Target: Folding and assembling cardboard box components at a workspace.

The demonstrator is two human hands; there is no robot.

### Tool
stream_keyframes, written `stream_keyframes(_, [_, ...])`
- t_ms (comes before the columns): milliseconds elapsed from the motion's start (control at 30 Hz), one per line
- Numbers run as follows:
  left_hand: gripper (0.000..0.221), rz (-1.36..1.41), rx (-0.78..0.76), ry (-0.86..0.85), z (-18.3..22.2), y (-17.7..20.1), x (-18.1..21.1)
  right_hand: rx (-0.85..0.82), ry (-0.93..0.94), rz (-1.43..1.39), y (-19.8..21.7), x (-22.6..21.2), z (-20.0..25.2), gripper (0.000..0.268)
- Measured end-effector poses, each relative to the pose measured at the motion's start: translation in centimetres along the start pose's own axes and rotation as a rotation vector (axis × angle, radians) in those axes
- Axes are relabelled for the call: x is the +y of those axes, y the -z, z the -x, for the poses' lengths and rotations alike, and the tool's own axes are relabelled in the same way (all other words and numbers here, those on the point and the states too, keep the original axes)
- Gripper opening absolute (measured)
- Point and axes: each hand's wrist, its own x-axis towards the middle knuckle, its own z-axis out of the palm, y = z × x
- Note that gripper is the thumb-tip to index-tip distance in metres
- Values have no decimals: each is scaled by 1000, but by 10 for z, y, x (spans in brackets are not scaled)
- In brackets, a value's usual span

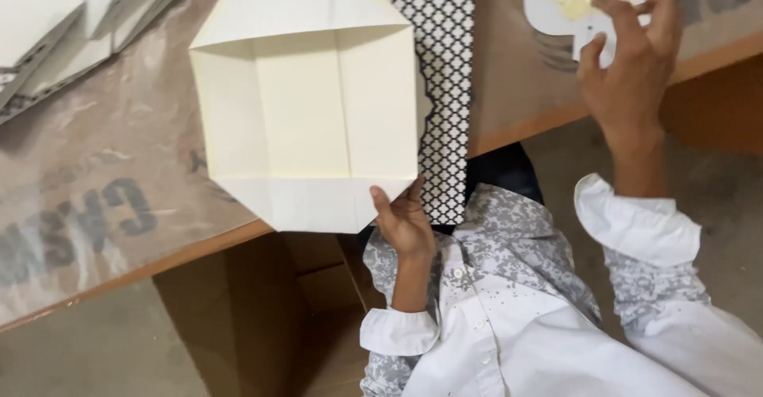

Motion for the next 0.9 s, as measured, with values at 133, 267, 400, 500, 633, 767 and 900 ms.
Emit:
stream_keyframes(133, [59, -11, 28, 55, 0, -5, 4, -26, 43, 286, 2, 46, 0, 47])
stream_keyframes(267, [58, -99, 39, 63, 4, -12, 12, -52, 172, 394, 8, 56, -10, 39])
stream_keyframes(400, [57, -86, 38, 46, 2, -8, 8, -98, 29, 166, -3, 61, -10, 49])
stream_keyframes(500, [55, -80, 55, 50, 2, -12, 11, -76, -20, 115, -24, 75, 3, 53])
stream_keyframes(633, [54, -82, 59, 43, 2, -11, 10, 43, 84, 191, -25, 56, -1, 53])
stream_keyframes(767, [54, -81, 43, 39, 1, -8, 9, -16, -111, -51, -31, 54, -1, 53])
stream_keyframes(900, [55, -100, 56, 38, 1, -9, 9, -21, -132, -49, -33, 58, 2, 61])
